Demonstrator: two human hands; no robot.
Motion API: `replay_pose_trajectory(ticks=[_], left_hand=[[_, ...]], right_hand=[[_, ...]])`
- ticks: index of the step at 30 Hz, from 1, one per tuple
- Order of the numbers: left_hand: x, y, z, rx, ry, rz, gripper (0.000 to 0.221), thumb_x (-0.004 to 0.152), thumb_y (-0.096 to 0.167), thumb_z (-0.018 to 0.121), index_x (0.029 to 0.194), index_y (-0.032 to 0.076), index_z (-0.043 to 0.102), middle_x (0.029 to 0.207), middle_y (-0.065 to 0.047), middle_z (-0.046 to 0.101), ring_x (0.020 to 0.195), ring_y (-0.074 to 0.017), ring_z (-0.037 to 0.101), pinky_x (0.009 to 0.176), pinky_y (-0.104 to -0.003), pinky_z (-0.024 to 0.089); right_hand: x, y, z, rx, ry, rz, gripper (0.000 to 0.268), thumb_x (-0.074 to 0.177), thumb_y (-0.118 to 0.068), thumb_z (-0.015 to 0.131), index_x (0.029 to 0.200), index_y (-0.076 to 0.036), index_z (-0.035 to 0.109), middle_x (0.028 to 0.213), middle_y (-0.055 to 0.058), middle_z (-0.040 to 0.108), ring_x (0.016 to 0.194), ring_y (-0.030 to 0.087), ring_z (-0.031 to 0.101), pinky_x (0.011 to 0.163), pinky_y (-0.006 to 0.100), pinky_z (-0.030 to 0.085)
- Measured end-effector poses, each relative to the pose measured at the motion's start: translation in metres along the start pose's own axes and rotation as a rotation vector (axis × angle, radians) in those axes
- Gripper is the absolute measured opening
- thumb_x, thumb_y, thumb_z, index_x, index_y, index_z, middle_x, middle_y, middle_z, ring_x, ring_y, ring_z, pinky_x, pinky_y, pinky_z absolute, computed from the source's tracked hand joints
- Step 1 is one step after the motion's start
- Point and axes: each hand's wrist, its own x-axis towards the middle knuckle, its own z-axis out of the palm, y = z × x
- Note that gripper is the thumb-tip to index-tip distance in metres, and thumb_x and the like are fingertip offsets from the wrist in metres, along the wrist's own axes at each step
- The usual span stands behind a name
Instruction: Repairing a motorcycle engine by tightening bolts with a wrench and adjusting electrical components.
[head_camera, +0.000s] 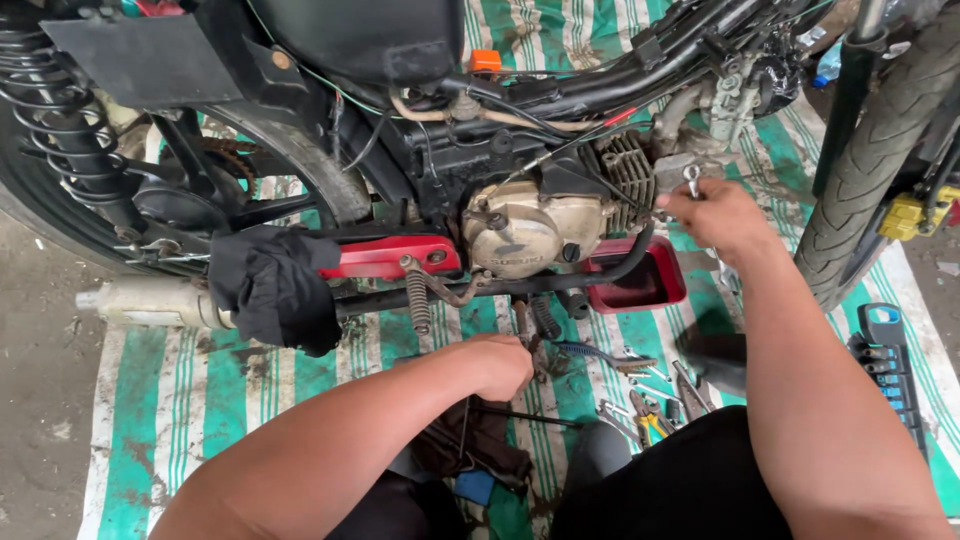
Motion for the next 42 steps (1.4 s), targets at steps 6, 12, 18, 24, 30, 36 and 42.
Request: replay_pose_trajectory(ticks=[6,12,18,24,30,36,42], left_hand=[[0.022,0.000,0.017,-0.586,0.202,0.118,0.031,0.100,0.031,0.075,0.119,0.009,0.084,0.112,-0.012,0.084,0.121,-0.0291,0.075,0.091,-0.036,0.062],[-0.054,0.069,-0.079,0.015,0.081,-0.053,0.036,0.082,0.051,0.084,0.101,0.020,0.088,0.102,-0.006,0.086,0.111,-0.0327,0.081,0.088,-0.053,0.069],[-0.065,0.072,-0.089,-0.009,0.022,-0.070,0.047,0.090,0.050,0.081,0.119,0.013,0.085,0.119,-0.011,0.084,0.124,-0.0369,0.076,0.097,-0.056,0.066],[-0.072,0.074,-0.092,-0.018,0.024,-0.084,0.046,0.092,0.050,0.078,0.117,0.012,0.086,0.119,-0.010,0.084,0.126,-0.0357,0.076,0.099,-0.057,0.066],[-0.084,0.080,-0.101,-0.037,0.001,-0.096,0.048,0.098,0.046,0.074,0.124,0.008,0.084,0.131,-0.013,0.082,0.133,-0.0367,0.072,0.106,-0.056,0.064],[-0.096,0.083,-0.109,-0.052,0.027,-0.090,0.045,0.097,0.044,0.075,0.121,0.008,0.085,0.126,-0.013,0.083,0.129,-0.0375,0.074,0.105,-0.057,0.064],[-0.093,0.082,-0.108,-0.042,0.026,-0.093,0.043,0.097,0.044,0.075,0.120,0.009,0.085,0.124,-0.013,0.083,0.129,-0.0375,0.074,0.105,-0.057,0.064]], right_hand=[[0.005,0.010,-0.004,-0.496,-0.178,0.087,0.018,0.091,-0.032,0.084,0.100,-0.018,0.087,0.077,0.008,0.082,0.055,0.019,0.066,0.047,0.035,0.054],[0.002,0.003,0.009,-0.561,-0.250,0.077,0.030,0.089,-0.033,0.083,0.107,-0.011,0.088,0.084,0.011,0.085,0.060,0.025,0.072,0.052,0.037,0.059],[0.009,0.012,0.011,-0.669,-0.274,0.097,0.034,0.086,-0.044,0.082,0.103,-0.015,0.090,0.084,0.005,0.087,0.063,0.024,0.077,0.059,0.039,0.065],[0.001,0.002,0.015,-0.702,-0.316,0.103,0.033,0.089,-0.038,0.081,0.101,-0.009,0.091,0.087,0.012,0.088,0.066,0.028,0.080,0.061,0.041,0.067],[-0.011,-0.012,0.019,-0.652,-0.325,0.105,0.032,0.088,-0.030,0.082,0.108,-0.007,0.090,0.090,0.013,0.087,0.065,0.027,0.078,0.059,0.040,0.066],[-0.008,-0.009,0.022,-0.673,-0.375,0.101,0.033,0.089,-0.027,0.080,0.113,-0.006,0.089,0.096,0.016,0.088,0.067,0.028,0.079,0.059,0.040,0.067],[-0.010,-0.011,0.023,-0.686,-0.379,0.108,0.033,0.089,-0.026,0.081,0.115,-0.007,0.090,0.097,0.015,0.089,0.069,0.028,0.081,0.058,0.038,0.068]])
